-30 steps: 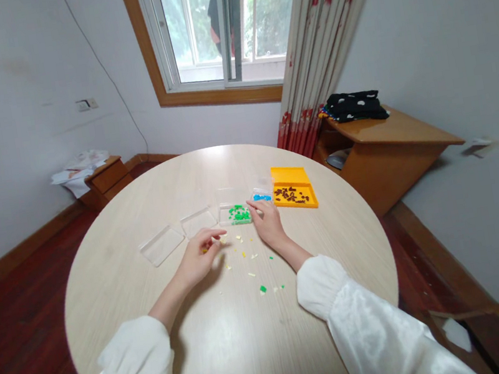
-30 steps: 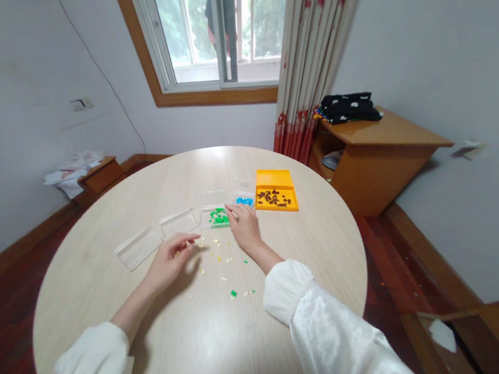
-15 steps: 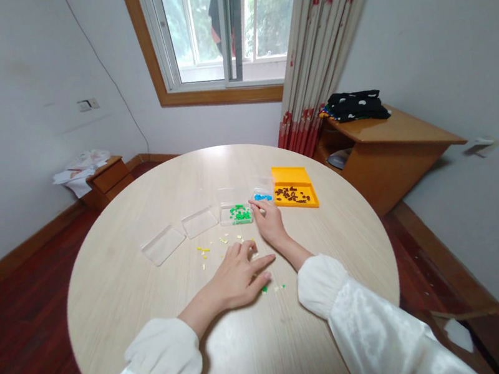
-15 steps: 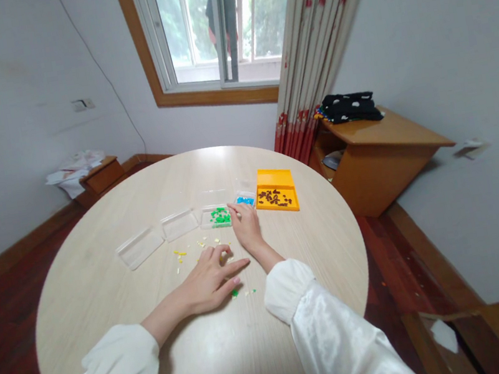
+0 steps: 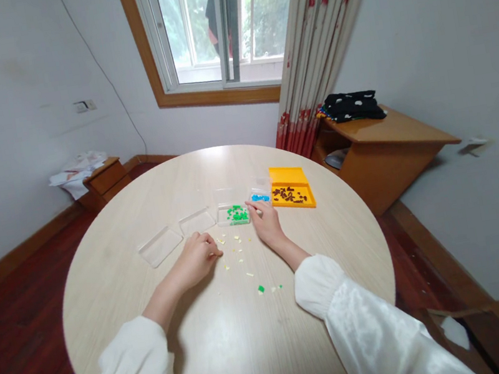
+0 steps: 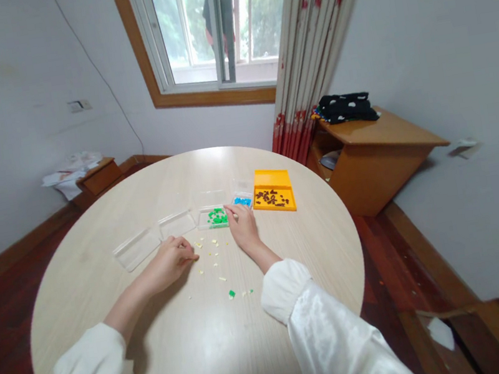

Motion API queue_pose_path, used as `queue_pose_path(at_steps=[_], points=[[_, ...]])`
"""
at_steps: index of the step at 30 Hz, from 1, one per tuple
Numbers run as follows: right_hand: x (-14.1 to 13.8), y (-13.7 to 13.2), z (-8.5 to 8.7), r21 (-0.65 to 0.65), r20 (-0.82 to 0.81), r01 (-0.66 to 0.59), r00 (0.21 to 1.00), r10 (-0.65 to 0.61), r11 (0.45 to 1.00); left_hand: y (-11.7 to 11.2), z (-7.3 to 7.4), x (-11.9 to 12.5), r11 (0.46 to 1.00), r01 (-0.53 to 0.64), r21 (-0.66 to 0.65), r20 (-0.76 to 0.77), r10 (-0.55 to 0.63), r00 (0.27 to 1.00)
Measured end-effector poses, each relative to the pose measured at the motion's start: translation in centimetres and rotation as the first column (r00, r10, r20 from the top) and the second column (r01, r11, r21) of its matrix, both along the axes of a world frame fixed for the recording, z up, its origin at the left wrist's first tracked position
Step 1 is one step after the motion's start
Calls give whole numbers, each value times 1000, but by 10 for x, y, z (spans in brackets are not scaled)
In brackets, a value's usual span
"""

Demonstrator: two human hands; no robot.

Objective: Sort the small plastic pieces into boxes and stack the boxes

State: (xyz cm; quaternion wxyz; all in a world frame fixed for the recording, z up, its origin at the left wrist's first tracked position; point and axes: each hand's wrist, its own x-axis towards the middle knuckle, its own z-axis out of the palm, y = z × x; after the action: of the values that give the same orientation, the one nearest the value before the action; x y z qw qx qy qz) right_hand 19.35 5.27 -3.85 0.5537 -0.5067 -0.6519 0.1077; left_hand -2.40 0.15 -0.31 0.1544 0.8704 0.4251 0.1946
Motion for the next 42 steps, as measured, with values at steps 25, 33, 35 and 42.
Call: queue_pose_path(at_steps=[25,33,35,42], points=[[-4,-8,6,66,92,-52,995,46,997,0,18,7,806,-29,-592,729,550,407],[-31,-37,21,171,279,-405,894,350,898,-2,13,11,794,19,-608,738,555,384],[-35,-42,23,176,320,-449,867,381,876,-3,12,12,789,34,-613,732,551,400],[-37,-45,26,170,376,-466,845,380,868,-5,11,14,764,53,-643,686,543,484]])
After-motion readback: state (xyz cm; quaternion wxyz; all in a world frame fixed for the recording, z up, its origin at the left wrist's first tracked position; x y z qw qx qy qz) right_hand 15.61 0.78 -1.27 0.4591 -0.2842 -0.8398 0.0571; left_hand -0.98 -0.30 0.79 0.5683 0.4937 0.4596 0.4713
